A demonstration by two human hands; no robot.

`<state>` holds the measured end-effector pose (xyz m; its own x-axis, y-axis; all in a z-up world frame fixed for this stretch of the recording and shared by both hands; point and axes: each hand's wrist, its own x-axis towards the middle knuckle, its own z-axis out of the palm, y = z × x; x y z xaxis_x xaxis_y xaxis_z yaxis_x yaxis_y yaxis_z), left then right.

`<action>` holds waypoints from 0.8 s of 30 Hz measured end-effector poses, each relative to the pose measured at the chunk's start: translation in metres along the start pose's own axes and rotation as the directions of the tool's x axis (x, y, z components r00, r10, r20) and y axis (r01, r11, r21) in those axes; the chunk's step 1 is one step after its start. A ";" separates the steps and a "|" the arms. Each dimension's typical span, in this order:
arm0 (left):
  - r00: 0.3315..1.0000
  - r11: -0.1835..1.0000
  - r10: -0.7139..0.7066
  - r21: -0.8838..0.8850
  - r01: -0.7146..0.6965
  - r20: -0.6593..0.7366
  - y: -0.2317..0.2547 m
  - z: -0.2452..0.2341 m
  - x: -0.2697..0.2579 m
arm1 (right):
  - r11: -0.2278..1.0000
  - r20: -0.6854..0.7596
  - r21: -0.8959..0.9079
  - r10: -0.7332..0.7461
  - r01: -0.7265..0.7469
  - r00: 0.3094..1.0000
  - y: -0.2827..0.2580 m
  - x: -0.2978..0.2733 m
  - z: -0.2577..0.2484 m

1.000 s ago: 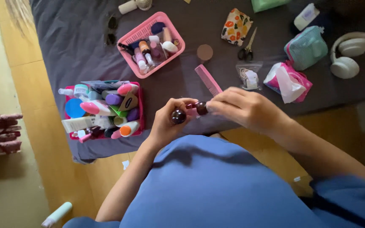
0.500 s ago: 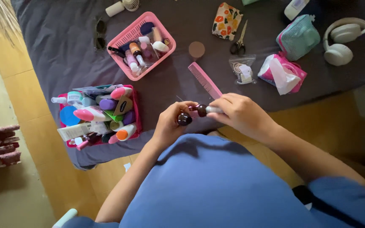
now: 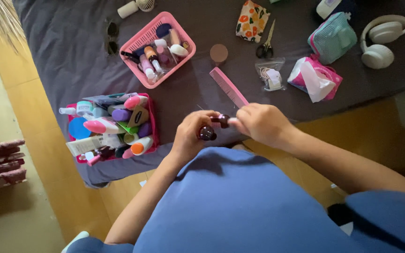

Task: Organizing various toiletries, cosmetics, and personal care items into baskets and pouches on a bed.

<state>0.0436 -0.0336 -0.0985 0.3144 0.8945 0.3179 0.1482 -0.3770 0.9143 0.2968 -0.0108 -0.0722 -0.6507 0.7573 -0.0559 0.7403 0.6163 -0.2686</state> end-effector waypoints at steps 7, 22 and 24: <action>0.990 0.964 0.129 0.243 -0.110 -0.063 -0.017 0.007 0.000 | 0.590 0.381 0.600 0.383 -0.540 0.842 -0.007 0.023 -0.022; 0.985 0.985 -0.170 0.023 0.170 -0.018 -0.033 0.013 -0.006 | 0.710 0.277 0.506 0.403 -0.489 0.872 0.013 0.036 0.009; 0.991 0.988 -0.115 0.099 0.122 -0.071 -0.045 0.012 -0.006 | 0.793 0.207 0.353 0.453 -0.497 0.868 0.013 0.043 0.007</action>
<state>0.0459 -0.0250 -0.1446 0.2275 0.9468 0.2275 0.2774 -0.2870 0.9169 0.2767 0.0285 -0.0844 -0.2644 0.8912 -0.3686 0.8507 0.0355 -0.5244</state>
